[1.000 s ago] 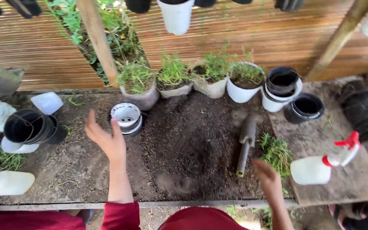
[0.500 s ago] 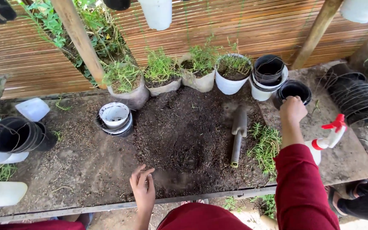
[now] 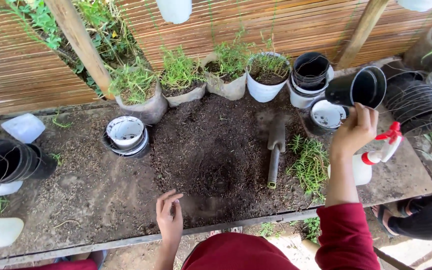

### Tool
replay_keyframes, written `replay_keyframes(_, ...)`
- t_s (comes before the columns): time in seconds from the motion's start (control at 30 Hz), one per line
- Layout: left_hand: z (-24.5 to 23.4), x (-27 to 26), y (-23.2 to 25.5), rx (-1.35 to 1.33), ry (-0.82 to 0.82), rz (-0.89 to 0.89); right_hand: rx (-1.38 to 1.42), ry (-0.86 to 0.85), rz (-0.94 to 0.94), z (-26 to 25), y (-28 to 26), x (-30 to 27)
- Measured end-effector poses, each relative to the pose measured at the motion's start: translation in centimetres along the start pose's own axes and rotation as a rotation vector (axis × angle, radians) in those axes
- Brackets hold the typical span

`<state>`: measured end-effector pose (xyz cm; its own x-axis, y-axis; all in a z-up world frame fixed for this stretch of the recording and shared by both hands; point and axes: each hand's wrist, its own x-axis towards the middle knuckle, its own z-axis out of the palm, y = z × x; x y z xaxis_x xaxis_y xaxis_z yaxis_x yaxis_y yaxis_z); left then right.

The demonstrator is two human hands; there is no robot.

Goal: A person uses a hand trowel to fill a small plastic pot with soil and then plants a small green seedling into it on a wooden workbench.

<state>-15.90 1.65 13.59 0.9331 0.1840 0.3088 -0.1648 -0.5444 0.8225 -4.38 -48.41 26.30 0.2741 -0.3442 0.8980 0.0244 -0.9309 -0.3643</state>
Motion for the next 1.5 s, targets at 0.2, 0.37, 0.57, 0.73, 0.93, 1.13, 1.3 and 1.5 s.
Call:
replay_keyframes(0.2, 0.9, 3.0, 6.9, -0.195, -0.249, 0.223, 0.21, -0.483, -0.331, -5.6, -10.2, -4.8)
replay_keyframes(0.37, -0.6, 4.9, 12.2, -0.214, -0.737, -0.202, 0.978, -0.936, -0.067, -8.2, -19.6, -10.3)
replay_keyframes(0.57, 1.2, 2.0, 7.8, -0.24, -0.577, -0.425, 0.203, -1.031, 0.213, -3.2, -9.9, -19.4)
replay_keyframes(0.73, 1.0, 1.3, 5.5, -0.319, -0.379, -0.5, -0.072, -1.19, 0.352, -1.3, -8.6, -20.2)
replay_keyframes(0.93, 0.6, 1.8, 4.2, -0.268, -0.123, -0.564, -0.026, -1.326, 1.015, -4.4, -15.9, -12.3)
replay_keyframes(1.13, 2.7, 1.1, 1.8, -0.269, 0.017, -0.559, 0.53, -1.288, 1.202, -3.3, -19.5, -16.3)
replay_keyframes(1.3, 3.0, 0.3, -2.2, -0.363, 0.054, -0.417, 0.124, -1.403, 0.709, -6.3, -22.1, -12.0)
replay_keyframes(1.5, 1.6, 0.2, -2.3, -0.351, 0.172, -0.475, 0.434, -1.094, 1.564, -9.4, -15.9, -20.2)
